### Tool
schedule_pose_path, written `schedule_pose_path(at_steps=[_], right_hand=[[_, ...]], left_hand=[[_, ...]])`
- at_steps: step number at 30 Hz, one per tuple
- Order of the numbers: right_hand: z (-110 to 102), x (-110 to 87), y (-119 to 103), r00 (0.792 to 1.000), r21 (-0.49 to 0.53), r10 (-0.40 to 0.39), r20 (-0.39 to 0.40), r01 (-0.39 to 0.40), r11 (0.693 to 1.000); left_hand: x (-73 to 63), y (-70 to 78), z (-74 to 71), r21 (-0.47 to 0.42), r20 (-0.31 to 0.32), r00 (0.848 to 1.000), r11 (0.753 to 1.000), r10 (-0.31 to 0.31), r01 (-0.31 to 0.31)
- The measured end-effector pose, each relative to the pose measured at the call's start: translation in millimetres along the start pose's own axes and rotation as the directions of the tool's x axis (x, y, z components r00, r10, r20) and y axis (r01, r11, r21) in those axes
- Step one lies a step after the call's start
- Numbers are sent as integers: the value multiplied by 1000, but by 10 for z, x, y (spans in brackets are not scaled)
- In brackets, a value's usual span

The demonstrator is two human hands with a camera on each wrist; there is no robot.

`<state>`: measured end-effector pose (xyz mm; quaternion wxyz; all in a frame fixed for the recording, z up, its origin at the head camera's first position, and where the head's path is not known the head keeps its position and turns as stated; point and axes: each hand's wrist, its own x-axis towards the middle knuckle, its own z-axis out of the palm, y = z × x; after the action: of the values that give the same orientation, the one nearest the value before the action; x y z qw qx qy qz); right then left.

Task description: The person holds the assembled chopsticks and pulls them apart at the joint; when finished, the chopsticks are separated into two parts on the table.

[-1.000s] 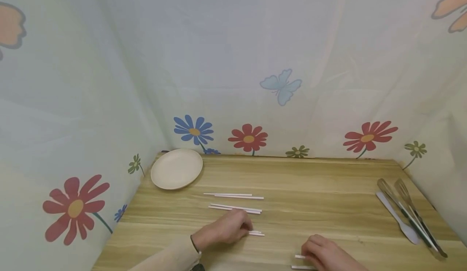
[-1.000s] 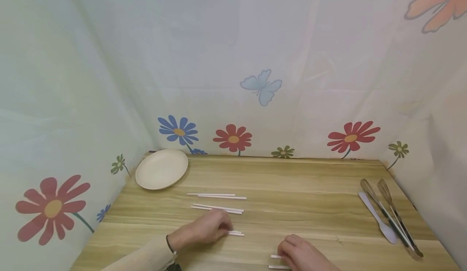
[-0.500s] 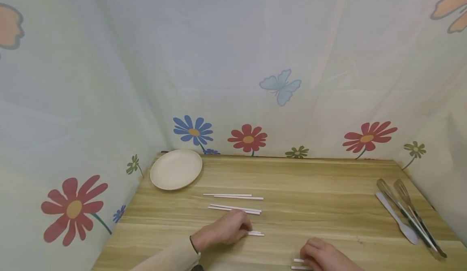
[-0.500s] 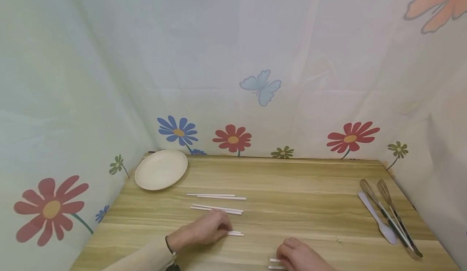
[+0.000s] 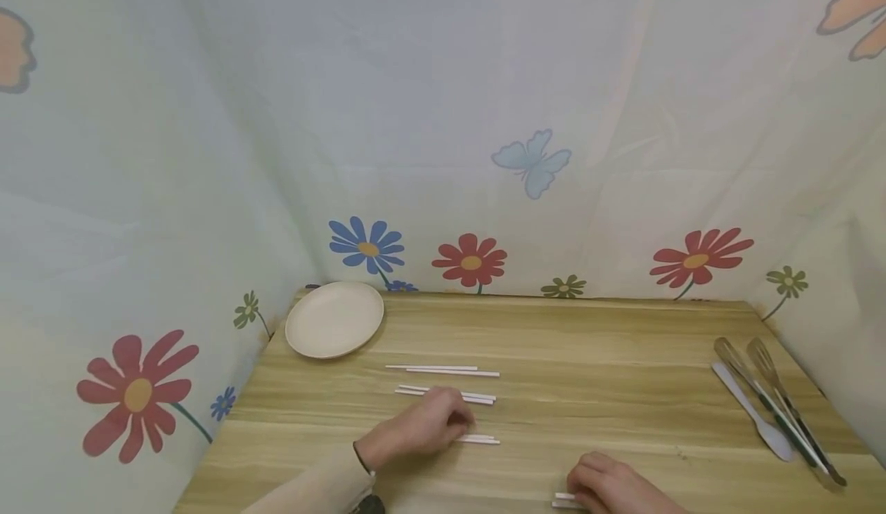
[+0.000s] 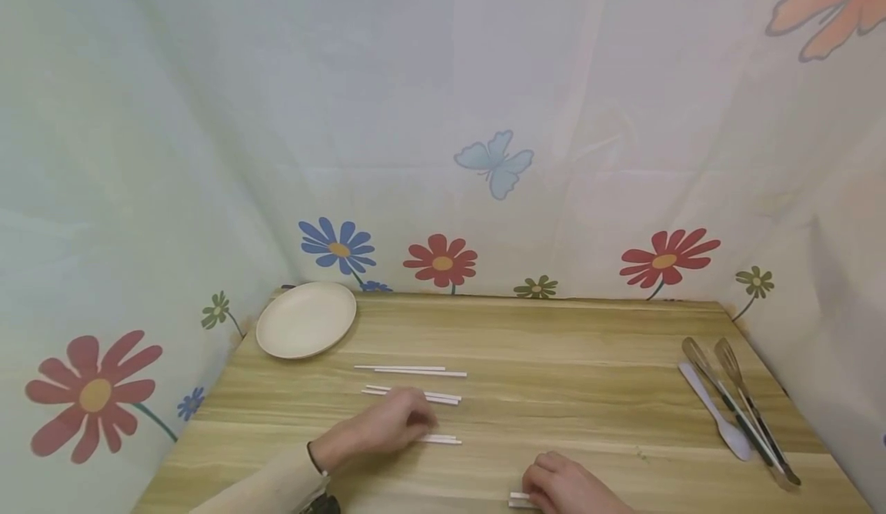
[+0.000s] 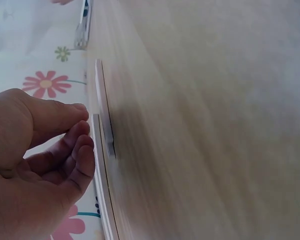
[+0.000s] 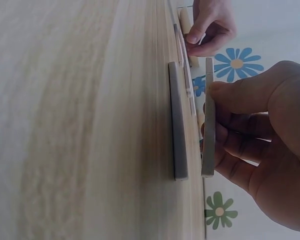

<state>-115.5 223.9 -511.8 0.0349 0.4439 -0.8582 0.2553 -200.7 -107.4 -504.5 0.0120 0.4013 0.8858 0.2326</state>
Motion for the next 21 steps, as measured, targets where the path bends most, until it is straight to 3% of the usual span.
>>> schedule_pose_path(at_steps=[8, 16, 21], right_hand=[[1, 18, -27, 995, 35, 70, 64, -73, 997], [24, 7, -4, 998, 9, 35, 46, -36, 999], [32, 14, 11, 996, 36, 55, 70, -58, 998]], left_hand=[[-16, -63, -54, -37, -17, 996, 996, -85, 84], [-16, -151, -88, -66, -59, 990, 990, -130, 126], [-31, -202, -95, -62, -80, 984, 986, -161, 156]])
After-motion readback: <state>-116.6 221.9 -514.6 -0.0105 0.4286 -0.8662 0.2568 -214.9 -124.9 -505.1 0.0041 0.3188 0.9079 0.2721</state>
